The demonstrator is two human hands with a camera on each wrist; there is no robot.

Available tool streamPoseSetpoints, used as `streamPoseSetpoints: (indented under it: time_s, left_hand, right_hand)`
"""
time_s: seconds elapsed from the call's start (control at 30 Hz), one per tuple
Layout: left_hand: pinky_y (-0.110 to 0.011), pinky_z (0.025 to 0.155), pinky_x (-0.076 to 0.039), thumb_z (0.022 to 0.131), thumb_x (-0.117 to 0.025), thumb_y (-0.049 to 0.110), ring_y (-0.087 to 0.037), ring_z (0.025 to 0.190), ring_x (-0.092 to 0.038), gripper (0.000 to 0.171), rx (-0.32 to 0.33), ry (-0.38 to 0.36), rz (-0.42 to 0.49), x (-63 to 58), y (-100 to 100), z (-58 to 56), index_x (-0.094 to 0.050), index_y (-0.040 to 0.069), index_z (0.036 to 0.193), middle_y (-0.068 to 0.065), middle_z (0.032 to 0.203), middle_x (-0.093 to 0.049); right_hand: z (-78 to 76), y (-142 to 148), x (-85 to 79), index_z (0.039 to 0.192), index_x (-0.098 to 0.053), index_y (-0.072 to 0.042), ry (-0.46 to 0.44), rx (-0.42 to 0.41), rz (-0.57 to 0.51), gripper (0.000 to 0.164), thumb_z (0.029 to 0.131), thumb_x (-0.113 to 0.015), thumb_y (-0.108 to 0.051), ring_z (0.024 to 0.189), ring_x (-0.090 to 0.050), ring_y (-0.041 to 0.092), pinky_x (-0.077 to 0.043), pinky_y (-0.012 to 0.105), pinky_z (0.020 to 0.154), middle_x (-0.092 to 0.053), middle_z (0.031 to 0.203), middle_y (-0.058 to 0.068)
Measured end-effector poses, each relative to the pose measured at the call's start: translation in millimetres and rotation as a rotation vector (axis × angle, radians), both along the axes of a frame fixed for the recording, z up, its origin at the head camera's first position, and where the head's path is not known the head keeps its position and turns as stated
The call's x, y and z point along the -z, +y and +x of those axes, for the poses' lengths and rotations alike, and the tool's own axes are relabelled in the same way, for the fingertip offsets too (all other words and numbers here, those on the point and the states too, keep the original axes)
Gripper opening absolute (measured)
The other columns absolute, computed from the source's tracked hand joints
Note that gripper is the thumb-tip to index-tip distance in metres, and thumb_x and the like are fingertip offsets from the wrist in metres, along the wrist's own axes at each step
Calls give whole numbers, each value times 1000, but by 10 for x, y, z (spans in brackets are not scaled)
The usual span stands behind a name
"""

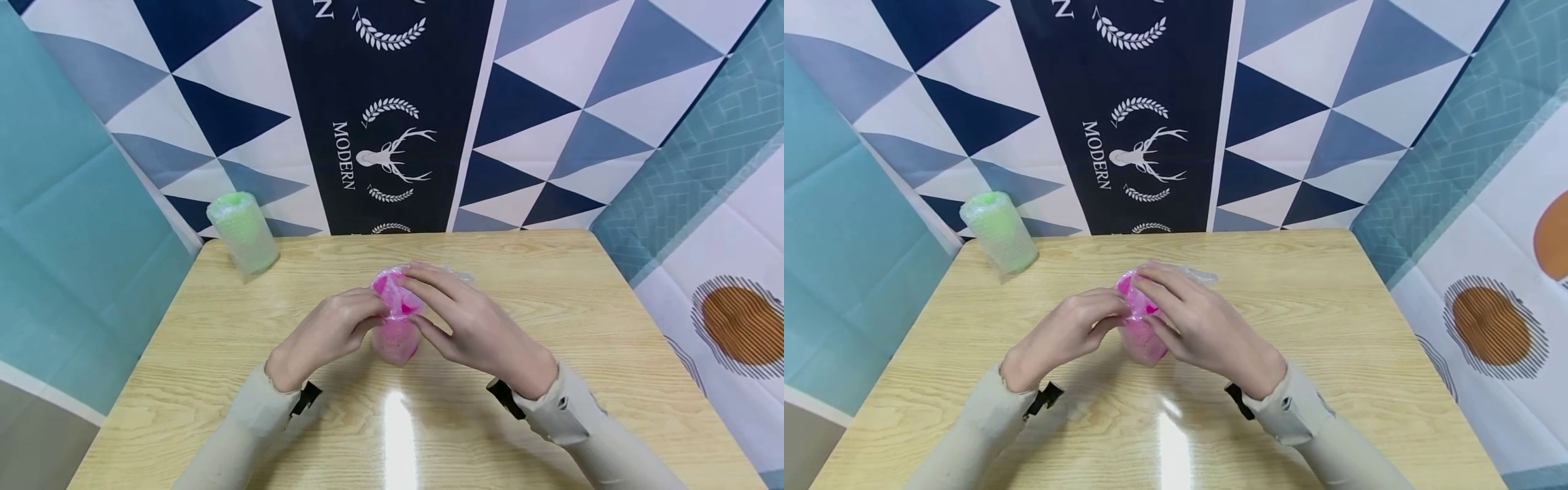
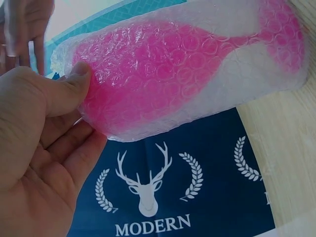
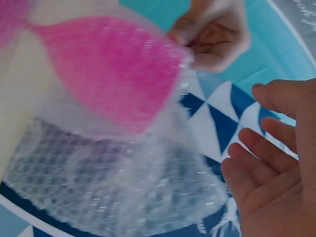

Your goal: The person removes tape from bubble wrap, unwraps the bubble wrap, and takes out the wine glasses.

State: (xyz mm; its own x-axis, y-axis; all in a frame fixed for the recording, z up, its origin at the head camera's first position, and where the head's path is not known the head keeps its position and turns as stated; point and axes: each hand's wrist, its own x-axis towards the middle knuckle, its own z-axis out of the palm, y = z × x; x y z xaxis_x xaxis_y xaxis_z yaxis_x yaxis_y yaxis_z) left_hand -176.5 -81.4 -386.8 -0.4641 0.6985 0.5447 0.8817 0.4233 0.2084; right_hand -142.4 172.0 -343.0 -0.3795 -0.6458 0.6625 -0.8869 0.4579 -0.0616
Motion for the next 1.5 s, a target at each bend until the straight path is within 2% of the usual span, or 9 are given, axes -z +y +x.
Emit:
streamPoseSetpoints:
  time_s: [0.17, 0.43, 0.8, 1.1, 1.33, 1.5]
  left_hand:
    - [-24, 96, -58, 92, -71, -4, -13, 99, -71, 18, 19, 14, 26, 23, 6, -13, -75, 8, 104, 1, 98, -75]
    - [-23, 100, -57, 92, -73, -1, -13, 101, -71, 15, 15, 3, 28, 19, 5, -12, -76, 7, 104, 0, 100, -76]
    - [-25, 102, -56, 91, -75, -1, -15, 103, -72, 13, 7, 3, 33, 24, 9, -8, -76, 7, 102, 0, 98, -76]
    - [-24, 94, -59, 88, -78, 1, -13, 97, -71, 11, 1, -13, 48, 43, 17, -12, -73, 7, 96, 1, 92, -74]
    - [-22, 84, -60, 91, -78, 17, -10, 86, -67, 13, -6, -57, 43, 38, 12, -24, -69, 10, 95, 2, 88, -71]
    - [-20, 81, -59, 90, -80, 21, -9, 82, -67, 17, 2, -50, 60, 42, 15, -34, -68, 10, 94, 3, 86, -70]
  right_hand:
    - [-93, 33, 128, 139, -60, 2, -29, 29, 42, 53, 89, -78, -5, 135, -57, 32, -49, 40, 114, -60, 142, 20]
    - [-169, 87, 268, 128, -67, 2, -25, 20, 63, 41, 87, -69, 7, 127, -62, 31, -55, 39, 107, -64, 132, 20]
    - [-206, 132, 331, 123, -69, 2, -59, 53, 65, 37, 87, -73, 10, 123, -65, 30, -57, 37, 103, -66, 128, 18]
    - [-259, 219, 408, 117, -70, 5, -40, 52, 8, 37, 82, -76, 15, 114, -68, 33, -60, 39, 98, -70, 119, 18]
    - [-278, 297, 447, 117, -70, 4, -77, 64, -20, 38, 81, -76, 17, 109, -72, 30, -62, 36, 91, -71, 116, 16]
    - [-293, 327, 470, 116, -70, 5, -104, 52, -56, 36, 82, -75, 16, 106, -73, 29, -63, 35, 90, -73, 113, 15]
